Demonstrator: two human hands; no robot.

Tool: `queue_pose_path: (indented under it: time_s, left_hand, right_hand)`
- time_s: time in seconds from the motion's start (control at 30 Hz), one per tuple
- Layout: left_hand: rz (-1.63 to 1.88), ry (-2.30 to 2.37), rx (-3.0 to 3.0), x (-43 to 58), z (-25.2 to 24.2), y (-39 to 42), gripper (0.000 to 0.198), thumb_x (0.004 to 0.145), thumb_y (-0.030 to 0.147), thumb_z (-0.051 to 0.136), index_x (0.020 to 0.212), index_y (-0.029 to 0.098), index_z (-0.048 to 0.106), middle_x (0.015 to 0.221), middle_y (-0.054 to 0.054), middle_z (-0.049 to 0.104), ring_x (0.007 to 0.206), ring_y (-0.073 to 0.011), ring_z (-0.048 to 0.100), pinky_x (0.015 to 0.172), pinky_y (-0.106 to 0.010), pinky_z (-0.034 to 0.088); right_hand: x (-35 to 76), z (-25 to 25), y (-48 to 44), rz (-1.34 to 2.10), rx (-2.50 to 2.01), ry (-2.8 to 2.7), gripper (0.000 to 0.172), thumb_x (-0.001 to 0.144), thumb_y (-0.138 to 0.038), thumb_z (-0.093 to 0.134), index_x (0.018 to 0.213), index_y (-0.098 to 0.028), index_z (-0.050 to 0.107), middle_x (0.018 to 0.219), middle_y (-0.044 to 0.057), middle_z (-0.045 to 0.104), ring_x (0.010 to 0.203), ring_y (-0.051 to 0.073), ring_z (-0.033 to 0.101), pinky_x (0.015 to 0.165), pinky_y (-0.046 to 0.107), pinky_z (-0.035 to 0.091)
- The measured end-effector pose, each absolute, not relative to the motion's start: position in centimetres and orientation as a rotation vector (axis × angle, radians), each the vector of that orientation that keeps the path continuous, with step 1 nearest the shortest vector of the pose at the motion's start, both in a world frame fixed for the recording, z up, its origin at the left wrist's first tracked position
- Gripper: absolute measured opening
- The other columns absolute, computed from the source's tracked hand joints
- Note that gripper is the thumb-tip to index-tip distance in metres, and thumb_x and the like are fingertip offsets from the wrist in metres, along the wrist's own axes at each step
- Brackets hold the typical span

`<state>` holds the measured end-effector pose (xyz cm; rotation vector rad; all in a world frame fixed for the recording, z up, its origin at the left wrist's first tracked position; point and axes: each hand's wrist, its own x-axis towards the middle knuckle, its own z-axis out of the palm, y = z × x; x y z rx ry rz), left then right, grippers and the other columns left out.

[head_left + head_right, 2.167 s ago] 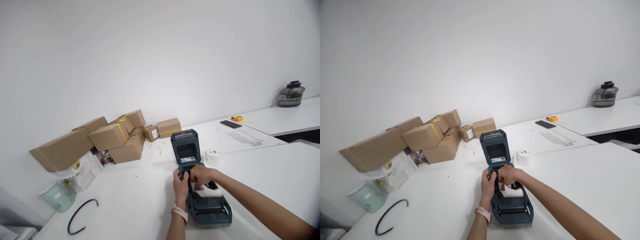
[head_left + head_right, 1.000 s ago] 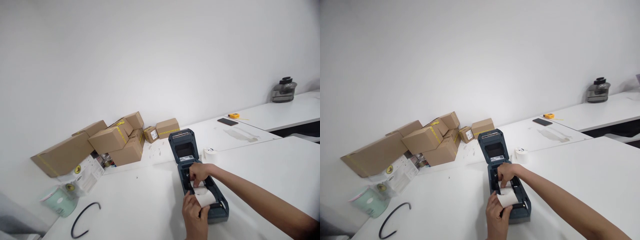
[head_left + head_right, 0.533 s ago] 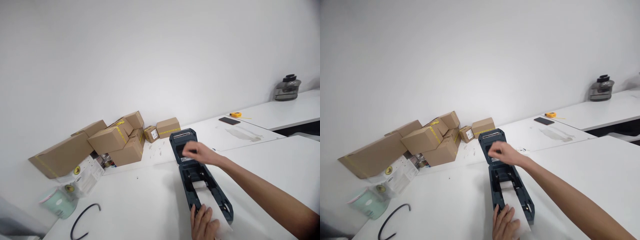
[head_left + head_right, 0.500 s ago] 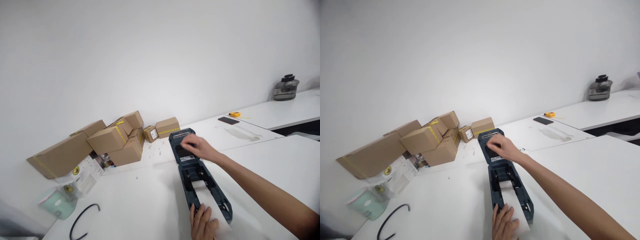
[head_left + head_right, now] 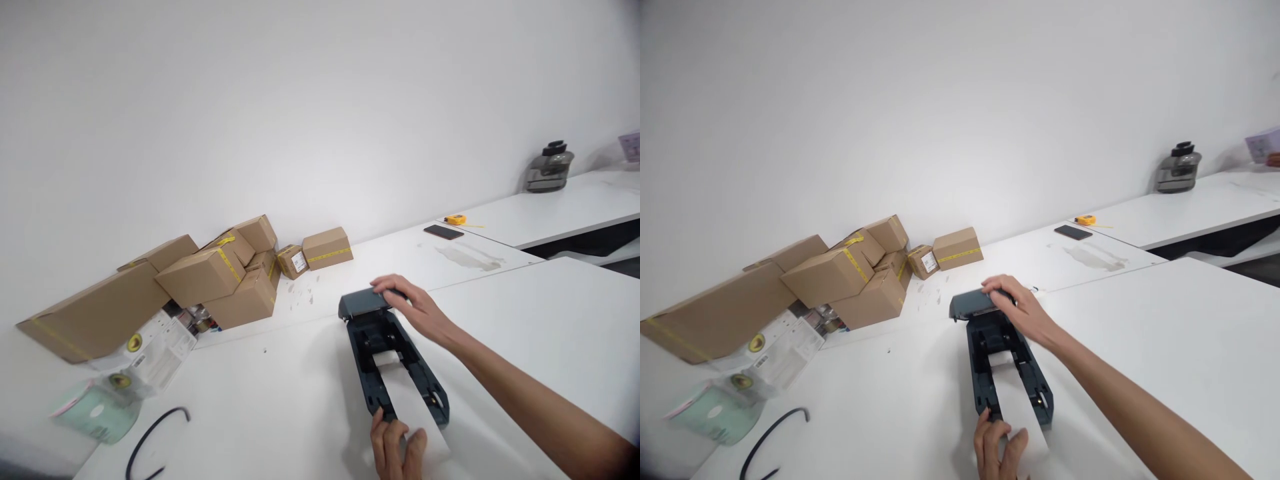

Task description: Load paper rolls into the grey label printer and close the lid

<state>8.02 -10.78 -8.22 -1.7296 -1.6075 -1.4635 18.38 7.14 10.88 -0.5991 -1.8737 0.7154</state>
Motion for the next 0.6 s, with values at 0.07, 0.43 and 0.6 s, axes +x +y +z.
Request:
queue_pose_path:
  time_s: [0.07, 0.43, 0.6]
  left_hand:
    - [-1.432, -1.586, -1.705, 8.0, -8.1, -10.9, 0.03, 0.082, 0.008, 0.051, 0.086, 0.028, 0.072, 0.079, -0.006, 0.066, 0.079, -0.02, 0.067, 0.097, -0.043, 0.052]
    - [-1.314, -1.608, -1.542, 8.6, -9.0, -11.6, 0.029, 0.091, 0.018, 0.047, 0.086, 0.033, 0.071, 0.094, -0.01, 0.071, 0.102, -0.0266, 0.061, 0.095, -0.054, 0.048]
    - [-1.315, -1.657, -1.649, 8.2, -10.0, -11.4, 0.025, 0.091, 0.03, 0.052, 0.11, 0.036, 0.068, 0.121, -0.012, 0.068, 0.133, -0.0325, 0.047, 0.106, -0.06, 0.04]
  right_hand:
    - [19.6, 8.4, 4.4, 0.733, -0.583, -1.877, 0.028, 0.098, -0.041, 0.043, 0.109, -0.029, 0.066, 0.127, 0.006, 0.063, 0.124, 0.027, 0.053, 0.106, 0.047, 0.042]
    - [21.3, -2.6, -1.9, 1.045, -1.064, -1.547, 0.063, 0.087, -0.056, 0.055, 0.146, -0.039, 0.039, 0.16, 0.001, 0.029, 0.146, 0.033, 0.027, 0.117, 0.055, 0.029]
    - [20.7, -3.9, -2.2, 1.38, -1.158, -1.321, 0.085, 0.082, -0.067, 0.053, 0.154, -0.034, 0.021, 0.16, 0.007, 0.032, 0.144, 0.032, 0.033, 0.116, 0.049, 0.033]
